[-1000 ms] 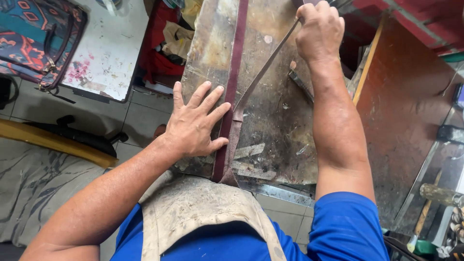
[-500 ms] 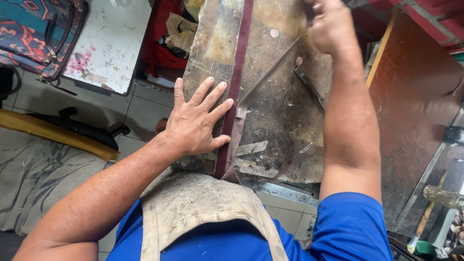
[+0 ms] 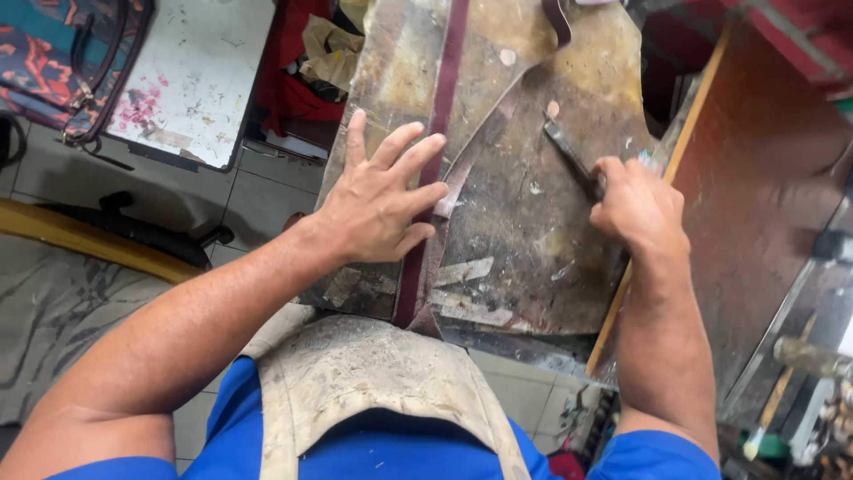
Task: Marking and folding a leather strap at a repair bench
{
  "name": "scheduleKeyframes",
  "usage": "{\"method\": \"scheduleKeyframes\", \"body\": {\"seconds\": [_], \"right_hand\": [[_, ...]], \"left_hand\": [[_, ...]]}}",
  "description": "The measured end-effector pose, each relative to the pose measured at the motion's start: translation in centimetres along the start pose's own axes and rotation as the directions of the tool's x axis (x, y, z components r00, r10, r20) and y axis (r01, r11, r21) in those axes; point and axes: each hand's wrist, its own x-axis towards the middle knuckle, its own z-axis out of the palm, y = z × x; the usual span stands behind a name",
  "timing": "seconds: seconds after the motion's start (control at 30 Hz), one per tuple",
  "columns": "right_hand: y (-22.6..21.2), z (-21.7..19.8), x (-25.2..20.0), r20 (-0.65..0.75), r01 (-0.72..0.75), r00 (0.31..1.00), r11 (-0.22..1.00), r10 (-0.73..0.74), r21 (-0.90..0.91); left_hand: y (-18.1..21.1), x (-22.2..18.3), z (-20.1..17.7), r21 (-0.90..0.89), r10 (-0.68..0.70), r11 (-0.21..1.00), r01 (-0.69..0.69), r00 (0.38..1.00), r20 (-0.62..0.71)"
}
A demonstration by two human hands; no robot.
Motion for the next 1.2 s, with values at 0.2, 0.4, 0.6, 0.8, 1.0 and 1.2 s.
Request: {"method": "scheduleKeyframes", "body": {"seconds": [0.2, 0.4, 0.6, 0.8, 1.0, 1.2], "right_hand": [[0.4, 3.0, 0.8, -0.031, -0.086, 0.996, 0.996, 0.087, 0.040], [1.8, 7.2, -3.9, -0.541, 0.459, 0.832, 0.394, 0.125, 0.797], [-6.3, 6.1, -11.3, -0.765, 0.768, 0.639, -0.114, 0.085, 0.630], [-13.5, 7.5, -13.2, -0.753, 0.753, 0.650, -0.223, 0.105, 0.619], [-18.0, 7.4, -11.7, -0.730, 0.730, 0.658, 0.080, 0.183, 0.679], [-19.0, 8.8, -10.0, -0.712, 0.698, 0.649, 0.162, 0.270, 0.698]], "left_hand": [[-2.3, 2.4, 1.1, 0.079, 0.113, 0.986, -0.147, 0.936, 0.333], [-3.1, 3.5, -0.5, -0.100, 0.179, 0.982, -0.161, 0.961, 0.211], [-2.7, 8.3, -1.9, -0.169, 0.236, 0.969, -0.179, 0.872, 0.429], [-4.9, 9.9, 3.2, -0.107, 0.406, 0.914, -0.392, 0.883, 0.235], [-5.5, 9.7, 3.3, -0.269, 0.247, 0.947, -0.176, 0.933, 0.261], [-6.1, 9.2, 4.4, -0.253, 0.249, 0.947, -0.200, 0.951, 0.182]]}}
